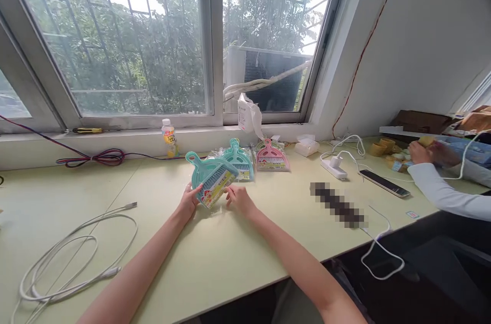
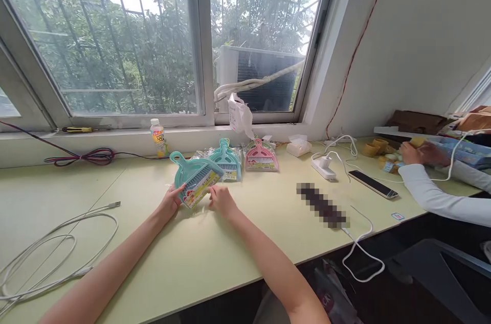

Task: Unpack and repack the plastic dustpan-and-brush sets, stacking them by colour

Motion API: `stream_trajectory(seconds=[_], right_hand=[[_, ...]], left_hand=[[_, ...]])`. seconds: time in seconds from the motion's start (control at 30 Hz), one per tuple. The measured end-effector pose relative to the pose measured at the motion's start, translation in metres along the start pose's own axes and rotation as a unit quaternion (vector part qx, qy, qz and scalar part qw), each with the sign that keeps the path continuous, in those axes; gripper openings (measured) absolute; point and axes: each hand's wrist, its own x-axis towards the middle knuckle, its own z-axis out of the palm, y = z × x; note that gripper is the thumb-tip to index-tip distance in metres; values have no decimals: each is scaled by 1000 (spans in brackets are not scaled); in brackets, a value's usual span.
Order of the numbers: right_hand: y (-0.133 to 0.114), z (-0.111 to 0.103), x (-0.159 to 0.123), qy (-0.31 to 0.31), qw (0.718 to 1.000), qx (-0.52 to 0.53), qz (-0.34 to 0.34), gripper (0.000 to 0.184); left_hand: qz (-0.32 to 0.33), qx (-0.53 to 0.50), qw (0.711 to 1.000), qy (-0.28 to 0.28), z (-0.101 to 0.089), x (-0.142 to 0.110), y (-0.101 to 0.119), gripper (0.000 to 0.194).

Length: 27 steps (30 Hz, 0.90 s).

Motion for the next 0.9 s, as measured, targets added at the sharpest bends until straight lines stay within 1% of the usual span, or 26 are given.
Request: stream_trajectory(seconds=[0.03, 0.1, 0.17, 0.27, 0.4, 0.47, 0.5, 0.53, 0.6, 0.67, 0.73, 0.8, 0.83, 0.9], right_hand=[[3, -3, 1, 13, 996, 82, 43, 34], [9, -7, 3, 48, 968, 220, 111, 32], [15, -9, 6, 94, 940, 298, 136, 31], [23, -9, 11, 135, 907, 364, 167, 39], [27, -6, 12, 129, 871, 427, 206, 42], [26, -7, 11, 128, 853, 459, 211, 46], [25, -8, 10, 123, 848, 470, 214, 48], [24, -10, 10, 114, 845, 475, 217, 50], [22, -16, 11, 89, 847, 475, 223, 52], [22, -25, 12, 64, 850, 472, 224, 51], [24, -34, 13, 48, 853, 471, 221, 48], [27, -41, 12, 51, 850, 475, 220, 45], [29, -43, 12, 62, 846, 481, 223, 43], [34, -45, 11, 90, 832, 496, 232, 41]], left_hand=[[-3, -1, 1000, -5, 0, -1, 0, 61], [-5, -2, 1000, -27, 1, -3, 1, 60], [-9, -2, 999, -49, 2, -6, 3, 60], [-32, 11, 996, -84, 1, -11, 4, 62], [-76, 33, 987, -140, -2, -11, 0, 55], [-76, 24, 987, -140, -3, -6, -5, 51], [-71, 19, 990, -124, -3, -3, -7, 50], [-65, 15, 993, -97, -4, 2, -9, 48], [-57, 9, 998, -15, -9, 11, -10, 43], [-46, -7, 996, 71, -18, 19, -4, 36], [-8, -42, 989, 142, -31, 24, 7, 32], [31, -86, 976, 196, -47, 27, 21, 34], [33, -96, 971, 216, -54, 27, 28, 35], [7, -95, 969, 227, -66, 26, 40, 35]])
